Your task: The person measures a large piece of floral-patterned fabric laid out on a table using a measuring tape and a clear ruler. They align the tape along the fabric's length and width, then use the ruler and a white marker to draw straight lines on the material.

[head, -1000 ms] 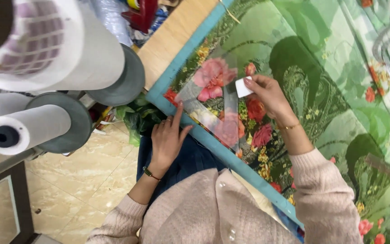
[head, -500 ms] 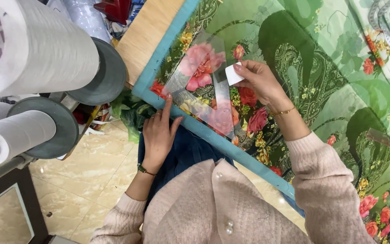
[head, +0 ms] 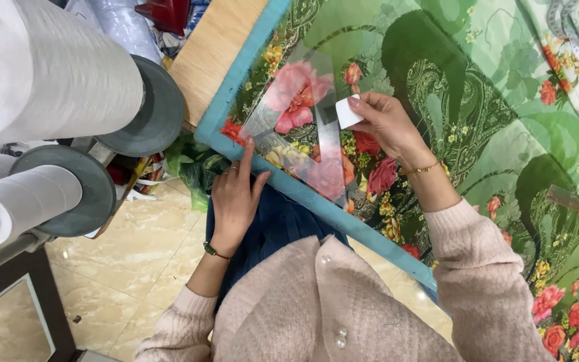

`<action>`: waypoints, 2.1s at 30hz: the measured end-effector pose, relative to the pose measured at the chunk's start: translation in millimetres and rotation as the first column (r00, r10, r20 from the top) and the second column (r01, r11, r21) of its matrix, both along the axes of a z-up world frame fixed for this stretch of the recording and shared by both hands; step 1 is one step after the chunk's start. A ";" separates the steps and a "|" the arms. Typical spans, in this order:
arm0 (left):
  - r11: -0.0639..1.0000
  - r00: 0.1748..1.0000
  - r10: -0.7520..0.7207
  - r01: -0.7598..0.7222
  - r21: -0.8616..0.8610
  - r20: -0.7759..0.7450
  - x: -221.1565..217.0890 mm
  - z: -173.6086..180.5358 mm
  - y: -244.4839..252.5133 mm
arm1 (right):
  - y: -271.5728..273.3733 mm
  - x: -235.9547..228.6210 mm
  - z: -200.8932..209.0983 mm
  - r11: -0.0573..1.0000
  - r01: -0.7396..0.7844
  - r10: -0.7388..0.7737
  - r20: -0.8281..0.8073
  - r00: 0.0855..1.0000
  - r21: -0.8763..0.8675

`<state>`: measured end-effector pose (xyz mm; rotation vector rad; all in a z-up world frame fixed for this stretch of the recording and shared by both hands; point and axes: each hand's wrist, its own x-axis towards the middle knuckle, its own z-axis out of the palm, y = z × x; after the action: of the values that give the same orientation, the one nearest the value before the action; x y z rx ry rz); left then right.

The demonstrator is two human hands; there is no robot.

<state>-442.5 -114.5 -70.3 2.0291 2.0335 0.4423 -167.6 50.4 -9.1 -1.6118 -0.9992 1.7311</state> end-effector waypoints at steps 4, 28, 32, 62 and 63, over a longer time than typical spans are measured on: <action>1.000 1.000 -0.003 0.003 -0.006 0.019 1.3 0.6 0.5 | 0.7 -3.6 6.3 1.000 -0.022 0.022 0.027 0.999 -0.002; 1.000 0.997 -0.014 0.016 -0.027 0.077 -3.5 2.1 1.4 | 1.7 1.7 -1.1 0.999 -0.039 0.038 0.059 0.998 0.005; 1.000 0.997 -0.018 0.020 -0.022 0.078 -4.1 3.3 1.1 | 1.4 3.5 -2.0 0.999 -0.033 0.033 0.058 0.998 0.011; 0.999 0.990 -0.033 0.035 -0.012 0.136 -4.1 7.7 0.1 | -0.7 -4.3 7.6 1.000 -0.018 0.017 0.049 0.999 0.018; 0.999 0.992 -0.032 0.033 -0.005 0.119 -4.7 4.4 -0.6 | -0.8 -3.4 6.3 1.000 -0.017 0.016 0.047 0.999 0.017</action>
<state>-447.2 -115.1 -65.9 1.9785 1.9275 0.5354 -171.0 49.5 -2.8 -1.6450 -1.0497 1.6982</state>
